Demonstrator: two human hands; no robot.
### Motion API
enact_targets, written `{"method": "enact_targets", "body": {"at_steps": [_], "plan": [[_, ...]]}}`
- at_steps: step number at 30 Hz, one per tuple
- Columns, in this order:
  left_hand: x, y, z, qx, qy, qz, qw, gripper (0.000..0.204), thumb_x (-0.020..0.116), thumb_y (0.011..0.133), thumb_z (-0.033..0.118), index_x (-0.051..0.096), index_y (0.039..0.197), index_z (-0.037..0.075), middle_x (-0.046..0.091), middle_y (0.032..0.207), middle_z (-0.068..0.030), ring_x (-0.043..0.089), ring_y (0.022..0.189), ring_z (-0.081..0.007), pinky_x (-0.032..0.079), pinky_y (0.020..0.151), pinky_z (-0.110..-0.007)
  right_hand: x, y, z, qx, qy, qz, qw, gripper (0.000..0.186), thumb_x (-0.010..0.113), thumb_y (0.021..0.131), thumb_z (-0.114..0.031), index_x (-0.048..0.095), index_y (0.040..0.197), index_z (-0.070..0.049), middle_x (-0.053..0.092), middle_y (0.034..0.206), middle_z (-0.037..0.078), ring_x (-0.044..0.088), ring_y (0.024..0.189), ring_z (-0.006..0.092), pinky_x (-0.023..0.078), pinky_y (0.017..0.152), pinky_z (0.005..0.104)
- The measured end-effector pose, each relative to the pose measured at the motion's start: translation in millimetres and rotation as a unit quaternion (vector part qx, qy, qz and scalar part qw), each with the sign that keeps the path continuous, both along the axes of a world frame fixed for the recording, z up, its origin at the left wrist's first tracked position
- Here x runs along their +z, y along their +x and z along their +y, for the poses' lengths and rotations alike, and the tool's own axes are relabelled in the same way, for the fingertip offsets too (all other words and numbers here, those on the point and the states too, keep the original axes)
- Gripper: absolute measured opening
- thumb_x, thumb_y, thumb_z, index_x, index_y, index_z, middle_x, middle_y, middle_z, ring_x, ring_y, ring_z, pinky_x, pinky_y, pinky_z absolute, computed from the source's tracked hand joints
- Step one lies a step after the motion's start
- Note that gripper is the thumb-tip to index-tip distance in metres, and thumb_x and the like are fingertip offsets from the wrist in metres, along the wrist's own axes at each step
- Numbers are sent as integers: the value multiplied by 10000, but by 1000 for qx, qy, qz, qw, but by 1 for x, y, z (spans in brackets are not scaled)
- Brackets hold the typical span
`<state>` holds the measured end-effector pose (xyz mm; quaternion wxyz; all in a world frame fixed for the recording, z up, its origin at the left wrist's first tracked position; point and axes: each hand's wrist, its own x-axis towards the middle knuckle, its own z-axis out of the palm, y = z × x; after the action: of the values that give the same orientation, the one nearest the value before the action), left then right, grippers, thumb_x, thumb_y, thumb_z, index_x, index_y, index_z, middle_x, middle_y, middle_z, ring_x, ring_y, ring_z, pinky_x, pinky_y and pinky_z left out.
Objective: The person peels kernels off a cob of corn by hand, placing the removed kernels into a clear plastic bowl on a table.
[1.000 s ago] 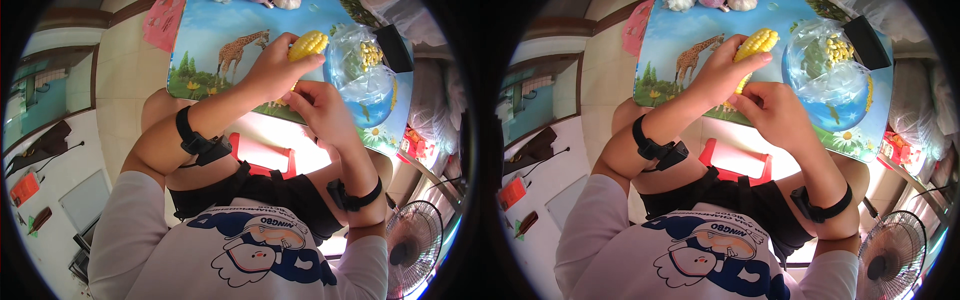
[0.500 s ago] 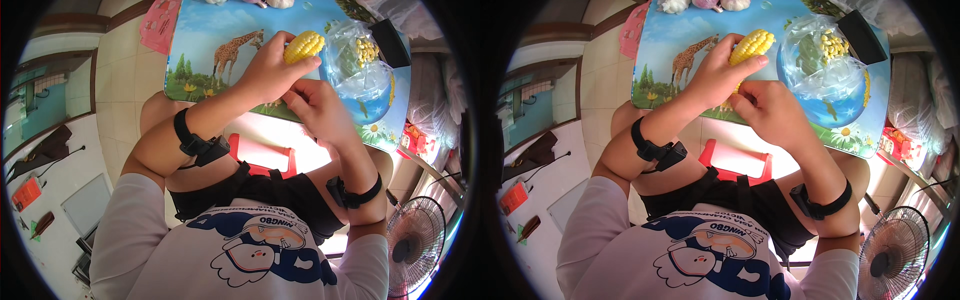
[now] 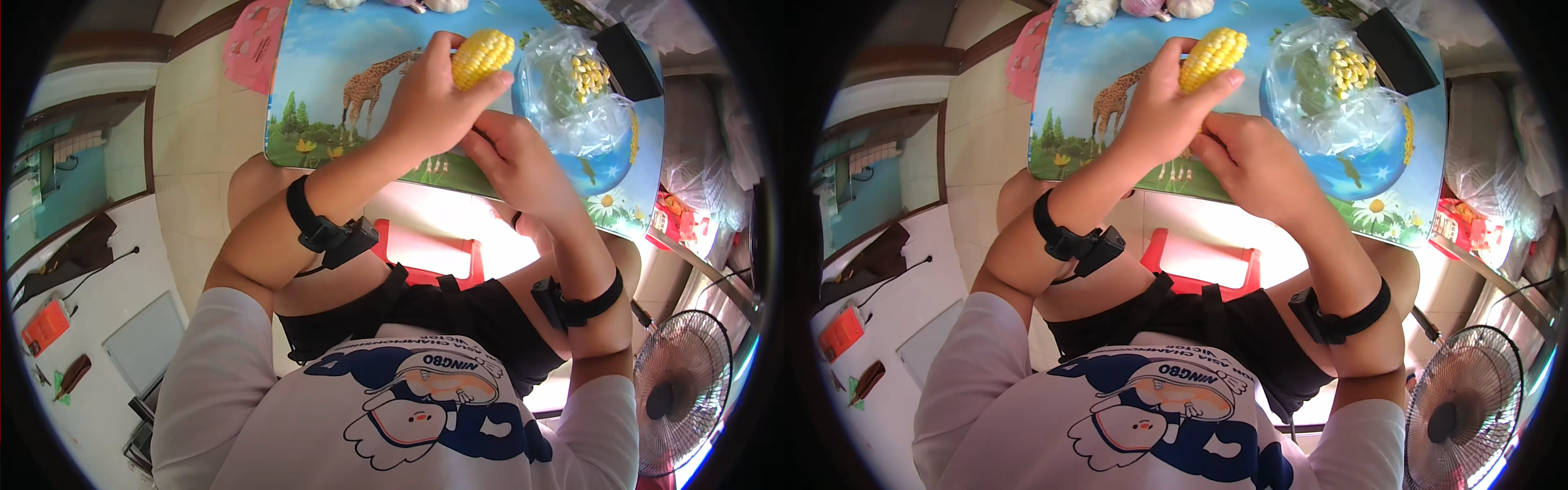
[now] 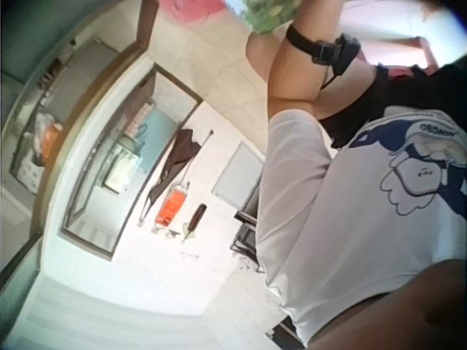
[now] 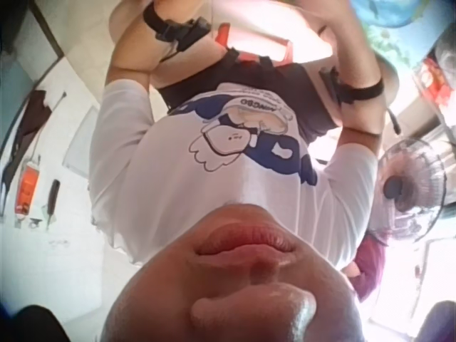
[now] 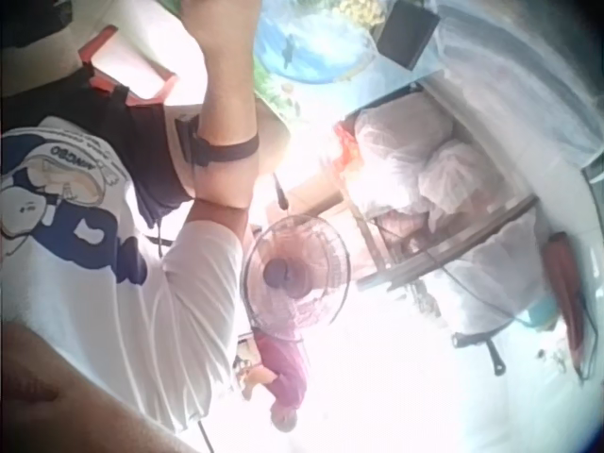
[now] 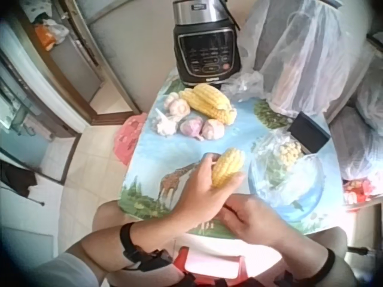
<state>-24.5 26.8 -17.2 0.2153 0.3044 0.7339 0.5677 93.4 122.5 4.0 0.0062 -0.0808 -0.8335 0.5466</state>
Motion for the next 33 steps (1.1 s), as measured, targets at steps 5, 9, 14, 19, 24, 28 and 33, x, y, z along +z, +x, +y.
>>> {"method": "enact_targets", "body": {"at_steps": [5, 9, 14, 19, 24, 28, 33], "plan": [[-10, -5, 3, 22, 63, -36, 997, 552, 729, 815, 404, 527, 1055, -51, 612, 872, -97, 574, 773, -148, 478, 696, -304, -3, 0, -2, -13, 87, 53, 995, 206, 563, 901, -185, 602, 849, 10, 608, 769, 223, 584, 720, 427, 455, 630, 482], [4, 0, 0, 35, 49, -149, 987, 523, 713, 838, 372, 535, 1103, -42, 597, 928, -74, 563, 813, -124, 464, 703, -273, 12, -1, 3, -9, 118, 39, 992, 269, 608, 886, -245, 599, 766, -4, 601, 713, 195, 591, 677, 394, 461, 607, 468], [21, 18, -7, 45, 76, -193, 977, 455, 677, 882, 320, 521, 1132, -27, 562, 963, -54, 528, 841, -103, 455, 741, -260, 20, 6, 10, 49, 135, 68, 987, 305, 643, 860, -282, 605, 719, -14, 582, 658, 166, 583, 632, 365, 454, 573, 454], [16, 21, -9, 52, 87, -231, 968, 419, 669, 893, 315, 522, 1102, -16, 546, 956, -39, 503, 835, -90, 432, 741, -255, 17, 6, 9, 66, 152, 72, 983, 301, 628, 863, -268, 589, 714, -9, 585, 675, 157, 586, 642, 373, 460, 590, 462], [16, 19, -8, 58, 74, -256, 962, 251, 615, 927, 297, 537, 987, 65, 513, 803, 6, 478, 706, -61, 394, 632, -224, 12, 3, 10, 81, 178, 97, 976, 243, 611, 873, -235, 598, 772, -14, 602, 729, 135, 601, 665, 371, 481, 610, 463], [16, 14, -7, 61, 71, -312, 945, 267, 619, 925, 309, 540, 998, 65, 511, 796, 4, 474, 695, -63, 387, 620, -223, 12, 2, 10, 77, 217, 102, 968, 215, 611, 870, -221, 601, 793, -20, 606, 746, 130, 609, 677, 364, 492, 615, 455], [16, 13, -5, 42, 69, -374, 924, 323, 624, 918, 333, 554, 1057, 49, 494, 776, 7, 454, 679, -60, 365, 602, -221, 18, 5, 13, 87, 209, 88, 970, 189, 610, 861, -200, 599, 798, -22, 613, 754, 127, 616, 700, 362, 495, 616, 452]]}}
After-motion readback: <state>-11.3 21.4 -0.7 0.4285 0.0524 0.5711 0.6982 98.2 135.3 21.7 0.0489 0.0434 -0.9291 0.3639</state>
